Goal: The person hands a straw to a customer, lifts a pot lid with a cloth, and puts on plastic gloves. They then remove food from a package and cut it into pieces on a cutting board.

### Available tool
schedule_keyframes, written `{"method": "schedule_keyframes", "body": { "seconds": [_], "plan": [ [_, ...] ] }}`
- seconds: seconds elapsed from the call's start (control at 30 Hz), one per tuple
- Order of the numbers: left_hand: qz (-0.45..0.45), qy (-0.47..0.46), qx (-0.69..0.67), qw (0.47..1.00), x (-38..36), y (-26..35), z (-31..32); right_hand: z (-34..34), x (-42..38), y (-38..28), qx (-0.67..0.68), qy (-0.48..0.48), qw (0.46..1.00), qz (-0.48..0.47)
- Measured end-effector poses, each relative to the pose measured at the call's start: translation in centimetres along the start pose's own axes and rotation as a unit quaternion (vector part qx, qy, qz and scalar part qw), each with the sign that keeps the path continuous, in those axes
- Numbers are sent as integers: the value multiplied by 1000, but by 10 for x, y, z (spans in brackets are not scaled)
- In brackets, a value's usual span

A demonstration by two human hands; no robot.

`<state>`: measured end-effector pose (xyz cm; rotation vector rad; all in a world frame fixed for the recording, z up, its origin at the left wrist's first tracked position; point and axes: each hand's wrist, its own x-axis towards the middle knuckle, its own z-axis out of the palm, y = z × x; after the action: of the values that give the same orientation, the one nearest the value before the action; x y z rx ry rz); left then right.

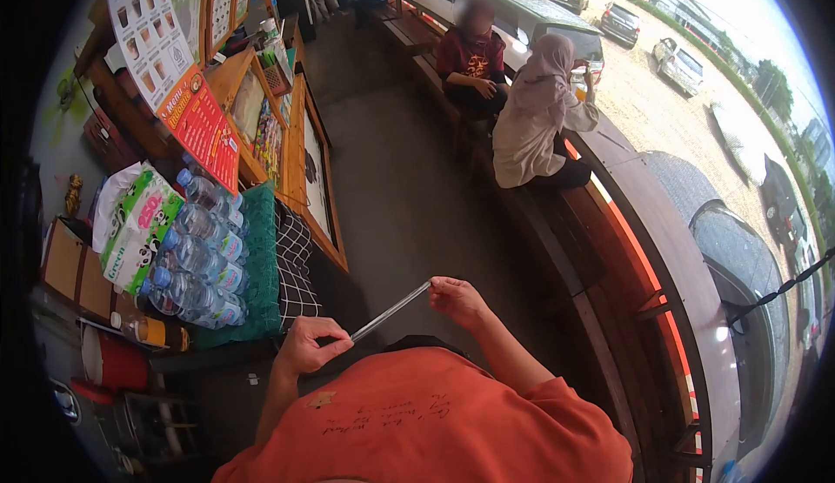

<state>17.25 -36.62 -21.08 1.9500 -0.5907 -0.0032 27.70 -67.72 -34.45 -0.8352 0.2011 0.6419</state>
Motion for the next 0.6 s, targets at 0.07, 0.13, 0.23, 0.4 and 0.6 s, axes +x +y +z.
{"method": "schedule_keyframes", "body": {
  "seconds": [0.07,0.13,0.23,0.4,0.6],
  "plan": [
    [8,1,-9,1000,-3,-3,0,4,-2,-2,6,-1,1000,3],
    [13,2,-18,1000,-5,-3,1,8,-4,-3,26,-19,999,-1],
    [7,64,34,997,-6,-5,2,7,-6,-6,61,-25,998,1],
    [-13,168,101,980,-7,-6,4,-3,-5,-6,26,-25,999,-22],
    [9,132,76,988,-3,-3,11,-9,-1,-1,14,-9,999,-48]
  ]
}}
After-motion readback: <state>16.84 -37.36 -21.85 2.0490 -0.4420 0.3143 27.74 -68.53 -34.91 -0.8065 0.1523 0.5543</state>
